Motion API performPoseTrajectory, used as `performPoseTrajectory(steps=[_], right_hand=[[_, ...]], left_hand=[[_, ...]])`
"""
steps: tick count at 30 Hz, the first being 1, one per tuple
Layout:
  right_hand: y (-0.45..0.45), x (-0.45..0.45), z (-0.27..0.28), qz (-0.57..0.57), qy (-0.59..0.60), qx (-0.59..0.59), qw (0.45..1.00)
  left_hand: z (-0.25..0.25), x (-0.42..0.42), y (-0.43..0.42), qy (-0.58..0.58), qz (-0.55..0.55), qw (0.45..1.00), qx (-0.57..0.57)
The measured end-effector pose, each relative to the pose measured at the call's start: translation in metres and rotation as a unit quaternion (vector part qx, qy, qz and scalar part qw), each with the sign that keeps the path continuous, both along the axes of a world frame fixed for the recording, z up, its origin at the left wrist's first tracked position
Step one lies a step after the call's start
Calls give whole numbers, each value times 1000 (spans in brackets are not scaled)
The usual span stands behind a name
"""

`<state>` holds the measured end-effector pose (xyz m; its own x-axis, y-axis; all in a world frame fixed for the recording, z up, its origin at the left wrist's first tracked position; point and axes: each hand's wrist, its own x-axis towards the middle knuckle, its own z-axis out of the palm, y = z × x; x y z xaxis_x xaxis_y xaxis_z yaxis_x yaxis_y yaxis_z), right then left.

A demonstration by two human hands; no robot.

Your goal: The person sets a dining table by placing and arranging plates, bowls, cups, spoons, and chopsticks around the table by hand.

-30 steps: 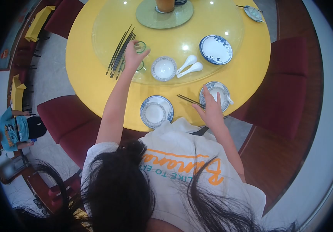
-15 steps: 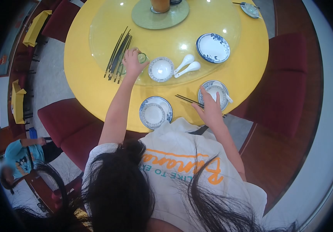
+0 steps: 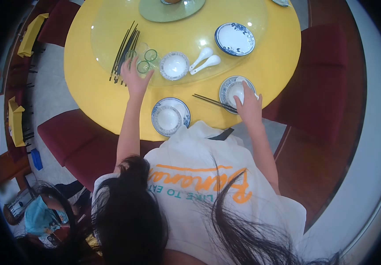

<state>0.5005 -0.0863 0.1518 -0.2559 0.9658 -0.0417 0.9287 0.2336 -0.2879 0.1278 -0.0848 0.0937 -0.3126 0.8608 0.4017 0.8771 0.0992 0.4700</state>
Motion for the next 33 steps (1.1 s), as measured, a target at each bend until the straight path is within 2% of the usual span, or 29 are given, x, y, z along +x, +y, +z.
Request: performPoseTrajectory(steps=[3, 6, 10, 12, 15, 19, 22, 25, 28, 31, 33], right_hand=[[7, 22, -18, -48, -58, -65, 995], [9, 34, -31, -39, -62, -75, 995], [8, 35, -53, 20, -80, -9, 997], [8, 26, -58, 35, -76, 9, 996], [6, 12, -54, 14, -91, -24, 995], [8, 3, -54, 0, -98, -39, 994], [11, 4, -59, -17, -98, -60, 993], [13, 1, -59, -39, -109, -91, 989], [13, -3, -50, -55, -109, -121, 985], [13, -3, -48, -60, -105, -130, 984], [14, -3, -51, -62, -96, -132, 985]], left_hand=[[-3, 26, -59, -32, -4, 999, -23], [-7, 68, -113, -49, -43, 986, -152], [-9, 103, -143, -30, -87, 944, -318], [-7, 104, -142, -20, -91, 939, -330], [-8, 103, -137, -36, -90, 933, -348], [0, 100, -133, -11, -95, 933, -346], [13, 97, -118, -63, -80, 949, -299], [30, 94, -81, -63, -56, 976, -199], [51, 90, -30, -59, -49, 985, -153], [50, 87, 10, -32, -47, 990, -129], [46, 87, 30, -53, -26, 981, -184]])
